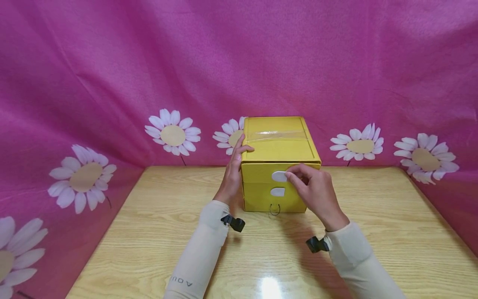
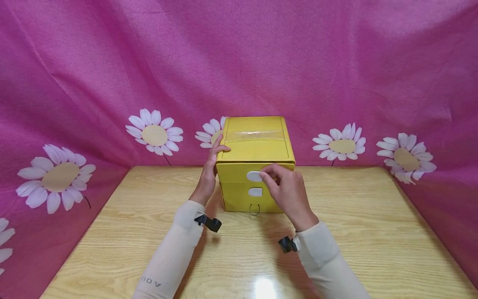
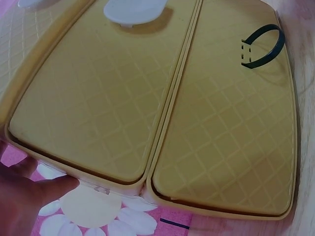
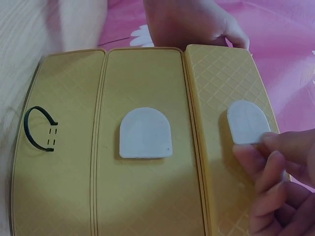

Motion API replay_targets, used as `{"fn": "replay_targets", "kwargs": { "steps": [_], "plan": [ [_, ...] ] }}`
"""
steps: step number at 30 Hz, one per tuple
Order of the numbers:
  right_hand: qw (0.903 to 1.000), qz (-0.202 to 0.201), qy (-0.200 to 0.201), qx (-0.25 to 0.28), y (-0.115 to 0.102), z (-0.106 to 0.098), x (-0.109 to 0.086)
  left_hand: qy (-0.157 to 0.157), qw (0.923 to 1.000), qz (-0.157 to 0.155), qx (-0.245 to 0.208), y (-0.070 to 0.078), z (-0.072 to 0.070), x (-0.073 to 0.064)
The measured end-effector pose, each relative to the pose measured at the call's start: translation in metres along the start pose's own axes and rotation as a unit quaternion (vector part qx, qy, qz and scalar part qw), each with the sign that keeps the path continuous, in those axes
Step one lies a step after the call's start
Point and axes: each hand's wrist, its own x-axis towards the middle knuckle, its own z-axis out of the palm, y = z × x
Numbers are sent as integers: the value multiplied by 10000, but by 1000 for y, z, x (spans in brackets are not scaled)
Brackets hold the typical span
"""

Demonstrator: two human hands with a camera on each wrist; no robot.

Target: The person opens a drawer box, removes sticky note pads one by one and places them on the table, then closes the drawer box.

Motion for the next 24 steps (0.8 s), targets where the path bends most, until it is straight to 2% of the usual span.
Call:
{"fn": "replay_targets", "kwargs": {
  "steps": [3, 5, 10, 24],
  "plan": [
    [10000, 16, -13, -12, -1, 0, -1, 33, 10000, 29, 53, -12, 1, 1],
    [10000, 5, -12, -29, -1, 0, -1, 31, 10000, 32, 36, -13, 1, 1],
    [10000, -10, -1, -79, -1, -1, -2, -79, 10000, -58, -7, 12, -1, -1],
    [10000, -31, -72, -19, -3, -4, -7, -238, 9997, -71, -41, 13, -4, -1]
  ]
}}
